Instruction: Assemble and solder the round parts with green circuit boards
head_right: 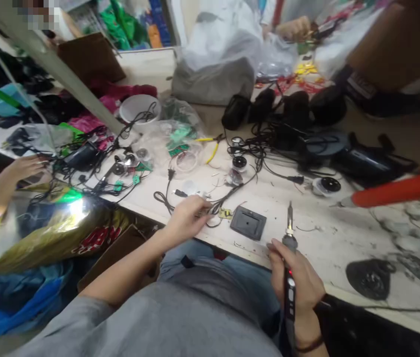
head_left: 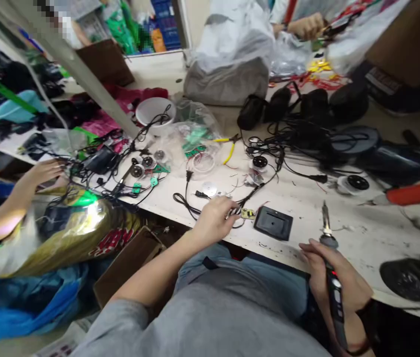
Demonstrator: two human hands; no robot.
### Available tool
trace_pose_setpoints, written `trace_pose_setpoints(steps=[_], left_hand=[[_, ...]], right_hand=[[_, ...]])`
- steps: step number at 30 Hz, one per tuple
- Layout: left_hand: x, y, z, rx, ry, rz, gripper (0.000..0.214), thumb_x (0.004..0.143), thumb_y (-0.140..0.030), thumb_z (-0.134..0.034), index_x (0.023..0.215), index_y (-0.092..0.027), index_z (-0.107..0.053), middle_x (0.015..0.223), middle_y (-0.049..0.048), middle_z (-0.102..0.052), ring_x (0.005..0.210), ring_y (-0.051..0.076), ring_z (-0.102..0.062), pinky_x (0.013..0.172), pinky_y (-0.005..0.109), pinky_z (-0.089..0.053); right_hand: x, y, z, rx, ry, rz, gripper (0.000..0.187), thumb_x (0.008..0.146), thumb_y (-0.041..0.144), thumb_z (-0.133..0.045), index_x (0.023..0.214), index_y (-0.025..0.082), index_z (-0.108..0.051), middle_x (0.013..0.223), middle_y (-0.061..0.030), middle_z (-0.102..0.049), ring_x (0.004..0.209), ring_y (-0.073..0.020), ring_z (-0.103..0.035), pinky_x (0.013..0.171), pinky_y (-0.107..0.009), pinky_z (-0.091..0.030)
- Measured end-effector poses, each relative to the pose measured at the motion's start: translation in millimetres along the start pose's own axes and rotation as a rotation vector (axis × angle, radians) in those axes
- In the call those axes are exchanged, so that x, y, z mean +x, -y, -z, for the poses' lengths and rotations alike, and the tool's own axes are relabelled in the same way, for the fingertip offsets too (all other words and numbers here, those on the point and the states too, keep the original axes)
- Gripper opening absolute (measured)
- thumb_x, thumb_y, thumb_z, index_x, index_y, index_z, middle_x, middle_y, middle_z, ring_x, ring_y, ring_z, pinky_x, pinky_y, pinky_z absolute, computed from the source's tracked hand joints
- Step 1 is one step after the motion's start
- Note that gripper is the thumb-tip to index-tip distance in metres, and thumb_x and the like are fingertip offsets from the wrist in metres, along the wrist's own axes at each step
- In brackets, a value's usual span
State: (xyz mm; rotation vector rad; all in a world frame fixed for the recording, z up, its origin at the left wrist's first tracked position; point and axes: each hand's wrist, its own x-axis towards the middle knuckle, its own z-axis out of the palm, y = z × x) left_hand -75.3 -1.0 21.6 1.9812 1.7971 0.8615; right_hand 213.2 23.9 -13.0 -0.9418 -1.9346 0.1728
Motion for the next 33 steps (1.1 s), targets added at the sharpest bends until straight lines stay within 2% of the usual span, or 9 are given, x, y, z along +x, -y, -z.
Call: trace_pose_setpoints(steps=[3, 7, 11, 13, 15, 18, 22, 28, 33], left_hand=[[-10, -18, -19.8, 0.126, 0.084, -0.050, 0.015, 0.093, -0.018, -0.058, 0.106, -0.017, -0.065, 0.100, 0.0098, -0.069, 0.095, 0.025, -0.062, 0.086, 0.039, -0.054], [3, -30, -39.4, 0.248, 0.161, 0.034, 0.029, 0.090, -0.012, -0.057, 0.118, -0.016, -0.060, 0.114, 0.0121, -0.068, 0.105, 0.027, -0.059, 0.096, 0.044, -0.053], [19, -30, -47.3, 0.358, 0.225, 0.092, 0.029, 0.089, -0.014, -0.059, 0.118, -0.014, -0.060, 0.104, 0.0131, -0.069, 0.105, 0.031, -0.059, 0.094, 0.046, -0.052], [22, -27, -47.9, 0.324, 0.189, 0.115, 0.028, 0.089, -0.015, -0.059, 0.118, -0.015, -0.060, 0.101, 0.0124, -0.069, 0.104, 0.031, -0.060, 0.093, 0.046, -0.053], [22, -21, -45.7, 0.139, 0.089, 0.149, 0.031, 0.089, -0.019, -0.062, 0.121, -0.017, -0.059, 0.103, 0.0102, -0.069, 0.101, 0.027, -0.062, 0.092, 0.043, -0.053], [23, -10, -36.5, -0.409, -0.031, 0.275, 0.041, 0.091, -0.032, -0.065, 0.129, -0.020, -0.053, 0.102, 0.0065, -0.069, 0.089, 0.019, -0.066, 0.082, 0.034, -0.055], [24, -2, -23.4, -0.990, 0.036, 0.449, 0.059, 0.085, -0.045, -0.073, 0.134, -0.020, -0.051, 0.087, -0.0005, -0.065, 0.073, 0.013, -0.067, 0.072, 0.027, -0.055], [21, -6, -27.8, -1.121, -0.012, 0.517, 0.067, 0.075, -0.042, -0.084, 0.127, -0.019, -0.050, 0.086, -0.0016, -0.067, 0.071, 0.013, -0.069, 0.071, 0.027, -0.057], [15, -6, -35.9, -1.084, -0.056, 0.471, 0.062, 0.079, -0.040, -0.080, 0.127, -0.021, -0.045, 0.088, -0.0026, -0.064, 0.074, 0.012, -0.068, 0.073, 0.027, -0.059]], right_hand=[[12, 13, -1, -0.006, -0.021, 0.129, 0.046, 0.084, 0.003, -0.072, 0.127, 0.021, -0.067, 0.086, -0.0057, -0.078, 0.070, -0.0188, -0.074, 0.066, -0.028, -0.061], [17, 26, 0, -0.009, 0.008, 0.148, 0.042, 0.088, 0.004, -0.068, 0.127, 0.019, -0.066, 0.086, -0.0050, -0.077, 0.071, -0.0174, -0.074, 0.063, -0.026, -0.059], [14, 29, 3, -0.014, 0.025, 0.124, 0.037, 0.088, 0.004, -0.067, 0.123, 0.018, -0.067, 0.085, -0.0047, -0.076, 0.071, -0.0164, -0.073, 0.064, -0.025, -0.059], [12, 28, 4, -0.011, 0.015, 0.113, 0.038, 0.088, 0.003, -0.068, 0.123, 0.018, -0.067, 0.084, -0.0046, -0.075, 0.071, -0.0162, -0.073, 0.064, -0.026, -0.058], [11, 28, 5, -0.006, 0.008, 0.103, 0.039, 0.088, 0.003, -0.067, 0.124, 0.019, -0.066, 0.083, -0.0042, -0.075, 0.070, -0.0163, -0.072, 0.062, -0.026, -0.058], [16, 29, 3, 0.007, -0.003, 0.080, 0.040, 0.089, 0.004, -0.066, 0.125, 0.022, -0.065, 0.083, -0.0036, -0.075, 0.069, -0.0166, -0.073, 0.061, -0.027, -0.059], [30, 35, -19, 0.046, -0.012, 0.001, 0.035, 0.091, 0.008, -0.066, 0.123, 0.023, -0.065, 0.088, -0.0046, -0.076, 0.072, -0.0171, -0.073, 0.066, -0.028, -0.061], [53, 48, -81, 0.177, -0.057, -0.132, 0.022, 0.094, 0.016, -0.064, 0.116, 0.020, -0.064, 0.093, -0.0066, -0.074, 0.075, -0.0163, -0.073, 0.068, -0.027, -0.062], [57, 50, -97, 0.200, -0.048, -0.152, 0.024, 0.094, 0.014, -0.061, 0.117, 0.021, -0.062, 0.093, -0.0048, -0.073, 0.081, -0.0165, -0.073, 0.074, -0.028, -0.062]])
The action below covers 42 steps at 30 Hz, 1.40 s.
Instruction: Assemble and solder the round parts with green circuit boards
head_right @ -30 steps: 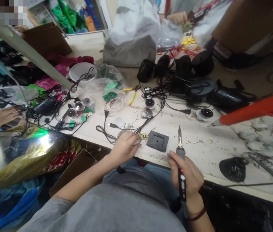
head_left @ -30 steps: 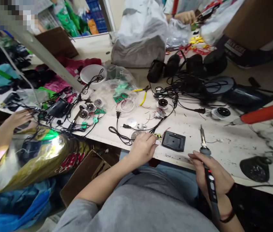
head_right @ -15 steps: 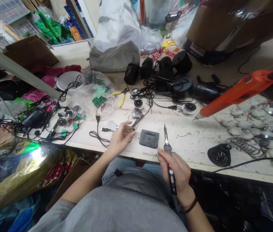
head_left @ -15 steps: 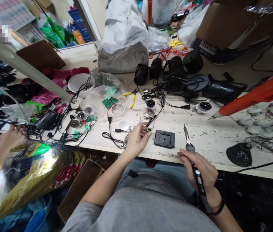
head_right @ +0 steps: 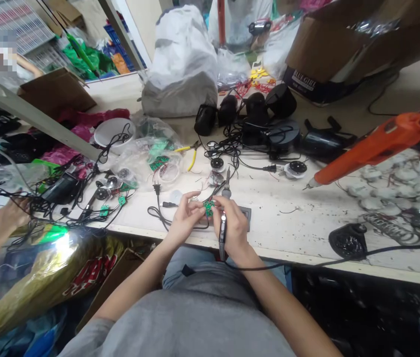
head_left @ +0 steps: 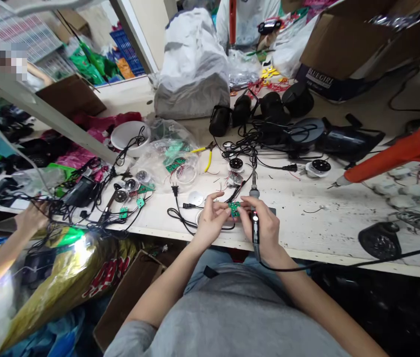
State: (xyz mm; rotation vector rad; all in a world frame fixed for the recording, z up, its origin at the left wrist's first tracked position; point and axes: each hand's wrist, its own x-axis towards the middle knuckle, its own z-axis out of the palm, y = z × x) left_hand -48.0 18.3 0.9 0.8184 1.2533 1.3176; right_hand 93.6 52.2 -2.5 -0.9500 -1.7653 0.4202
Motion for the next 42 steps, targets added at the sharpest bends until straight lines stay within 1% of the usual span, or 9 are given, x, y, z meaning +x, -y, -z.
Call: trace_pose_setpoints(steps=[6, 10, 12, 16, 20, 25, 32, 37, 42], left_hand=[[-11, 7, -6.6, 0.463, -0.022, -0.218, 0.071, 0.079, -0.033, -0.077, 0.138, -0.023, -0.039, 0.115, 0.0067, -0.063, 0.074, 0.012, -0.066, 0.063, 0.024, -0.056], [-13, 8, -8.8, 0.635, 0.039, -0.429, 0.055, 0.087, -0.026, -0.067, 0.137, -0.020, -0.045, 0.118, 0.0107, -0.062, 0.095, 0.019, -0.068, 0.089, 0.038, -0.059], [-11, 5, -7.3, 0.513, 0.073, -0.368, 0.046, 0.088, -0.023, -0.064, 0.132, -0.020, -0.049, 0.114, 0.0097, -0.063, 0.099, 0.019, -0.069, 0.092, 0.038, -0.058], [-3, -4, -2.1, 0.174, 0.172, -0.135, 0.032, 0.080, -0.020, -0.070, 0.109, -0.020, -0.056, 0.107, 0.0063, -0.065, 0.087, 0.015, -0.071, 0.078, 0.028, -0.059], [2, -15, 2.1, 0.089, 0.260, -0.077, 0.018, 0.072, -0.020, -0.077, 0.084, -0.016, -0.064, 0.096, 0.0049, -0.067, 0.082, 0.014, -0.071, 0.075, 0.026, -0.057], [5, -21, 6.2, 0.049, 0.259, 0.149, 0.037, 0.069, -0.022, -0.081, 0.105, -0.015, -0.074, 0.085, 0.0063, -0.073, 0.083, 0.018, -0.072, 0.071, 0.026, -0.054], [12, -17, 9.0, 0.023, 0.127, 0.042, 0.036, 0.064, -0.020, -0.083, 0.099, -0.017, -0.079, 0.107, 0.0081, -0.070, 0.074, 0.011, -0.066, 0.067, 0.023, -0.052], [13, -18, 7.6, 0.042, 0.094, 0.011, 0.035, 0.063, -0.018, -0.080, 0.098, -0.017, -0.079, 0.105, 0.0081, -0.071, 0.078, 0.012, -0.066, 0.065, 0.022, -0.050], [12, -21, 6.4, 0.042, 0.050, 0.101, 0.039, 0.059, -0.017, -0.081, 0.098, -0.016, -0.080, 0.082, 0.0050, -0.073, 0.073, 0.013, -0.064, 0.064, 0.021, -0.048]], right_hand=[[4, -5, 12, -0.009, 0.076, -0.044, 0.025, 0.095, 0.017, -0.059, 0.119, 0.022, -0.061, 0.092, -0.0040, -0.074, 0.080, -0.0175, -0.074, 0.076, -0.030, -0.062], [8, -5, 22, 0.012, 0.127, -0.103, 0.023, 0.094, 0.019, -0.059, 0.116, 0.023, -0.062, 0.089, -0.0028, -0.074, 0.078, -0.0168, -0.074, 0.074, -0.029, -0.061], [11, -5, 26, 0.060, 0.147, -0.177, 0.022, 0.093, 0.023, -0.061, 0.116, 0.024, -0.062, 0.088, -0.0023, -0.075, 0.076, -0.0167, -0.074, 0.071, -0.029, -0.061], [17, -6, 31, 0.222, 0.186, -0.353, 0.025, 0.088, 0.028, -0.066, 0.113, 0.023, -0.063, 0.086, -0.0017, -0.076, 0.073, -0.0169, -0.074, 0.072, -0.030, -0.062], [19, -9, 27, 0.310, 0.188, -0.402, 0.025, 0.086, 0.029, -0.068, 0.109, 0.022, -0.063, 0.083, -0.0010, -0.076, 0.073, -0.0165, -0.074, 0.071, -0.030, -0.062], [20, -9, 28, 0.186, 0.194, -0.270, 0.024, 0.091, 0.029, -0.065, 0.115, 0.023, -0.064, 0.090, -0.0034, -0.076, 0.078, -0.0175, -0.074, 0.074, -0.031, -0.062], [4, 9, 69, 0.051, 0.115, 0.051, 0.033, 0.097, 0.018, -0.057, 0.127, 0.025, -0.068, 0.081, -0.0024, -0.066, 0.073, -0.0161, -0.065, 0.069, -0.030, -0.056], [-25, 21, 72, 0.164, 0.160, 0.067, 0.038, 0.094, 0.008, -0.057, 0.125, 0.026, -0.070, 0.085, -0.0029, -0.070, 0.070, -0.0149, -0.064, 0.063, -0.028, -0.054], [-32, 20, 62, 0.190, 0.130, 0.036, 0.033, 0.095, 0.011, -0.056, 0.121, 0.023, -0.072, 0.085, -0.0040, -0.073, 0.067, -0.0155, -0.066, 0.061, -0.028, -0.055]])
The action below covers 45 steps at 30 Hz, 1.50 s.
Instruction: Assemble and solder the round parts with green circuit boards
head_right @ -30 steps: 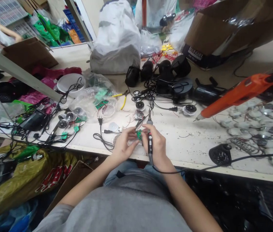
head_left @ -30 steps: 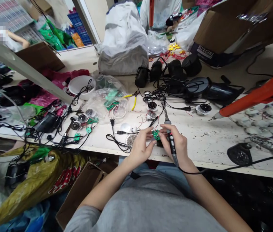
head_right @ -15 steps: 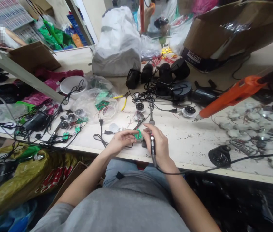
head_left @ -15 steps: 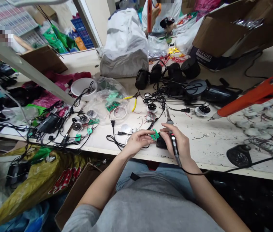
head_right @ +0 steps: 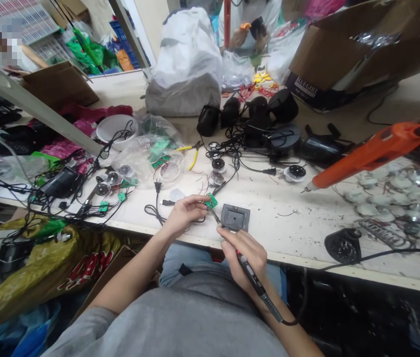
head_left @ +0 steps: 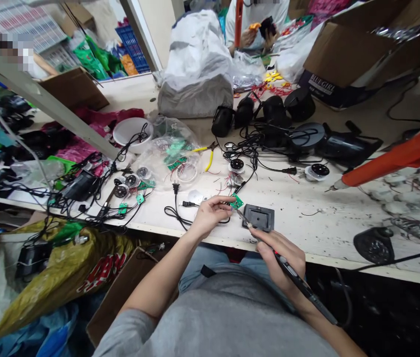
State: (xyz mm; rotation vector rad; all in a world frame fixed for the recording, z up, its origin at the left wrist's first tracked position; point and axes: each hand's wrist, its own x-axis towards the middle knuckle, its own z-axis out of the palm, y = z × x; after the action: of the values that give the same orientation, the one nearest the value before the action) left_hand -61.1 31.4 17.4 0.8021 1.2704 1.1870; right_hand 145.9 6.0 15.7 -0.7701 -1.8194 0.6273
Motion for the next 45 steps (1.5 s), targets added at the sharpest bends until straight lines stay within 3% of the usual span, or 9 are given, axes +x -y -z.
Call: trace_pose_setpoints(steps=[8, 25, 39, 45], left_hand=[[-3, -4, -2.7, -0.032, -0.035, 0.059, 0.043, 0.055, -0.018, -0.082, 0.098, -0.014, -0.080, 0.067, 0.0018, -0.071, 0.061, 0.010, -0.059, 0.060, 0.021, -0.045], [1, -5, -0.7, -0.037, 0.004, 0.082, 0.051, 0.053, -0.018, -0.084, 0.104, -0.013, -0.078, 0.063, -0.0018, -0.067, 0.057, 0.009, -0.059, 0.062, 0.022, -0.046], [1, -8, -5.3, -0.034, 0.012, 0.098, 0.059, 0.051, -0.016, -0.080, 0.109, -0.012, -0.075, 0.061, -0.0028, -0.068, 0.055, 0.008, -0.058, 0.059, 0.021, -0.045], [-1, -5, -2.2, 0.053, 0.038, 0.117, 0.062, 0.052, -0.014, -0.078, 0.114, -0.013, -0.074, 0.064, -0.0011, -0.069, 0.061, 0.011, -0.062, 0.063, 0.022, -0.048]], right_hand=[[10, 6, 4, -0.073, 0.053, 0.015, 0.028, 0.094, 0.010, -0.057, 0.114, 0.021, -0.073, 0.088, -0.0051, -0.076, 0.071, -0.0165, -0.070, 0.065, -0.028, -0.057], [9, 5, 7, -0.052, 0.009, 0.072, 0.030, 0.092, 0.007, -0.057, 0.114, 0.021, -0.072, 0.088, -0.0053, -0.075, 0.073, -0.0162, -0.071, 0.063, -0.027, -0.056], [9, -1, 3, -0.038, 0.051, 0.133, 0.029, 0.091, 0.001, -0.058, 0.113, 0.016, -0.069, 0.086, -0.0069, -0.073, 0.069, -0.0147, -0.065, 0.063, -0.028, -0.054], [-1, 3, 19, -0.083, -0.032, 0.084, 0.034, 0.093, 0.005, -0.055, 0.119, 0.021, -0.070, 0.082, -0.0031, -0.070, 0.066, -0.0147, -0.064, 0.059, -0.027, -0.052]])
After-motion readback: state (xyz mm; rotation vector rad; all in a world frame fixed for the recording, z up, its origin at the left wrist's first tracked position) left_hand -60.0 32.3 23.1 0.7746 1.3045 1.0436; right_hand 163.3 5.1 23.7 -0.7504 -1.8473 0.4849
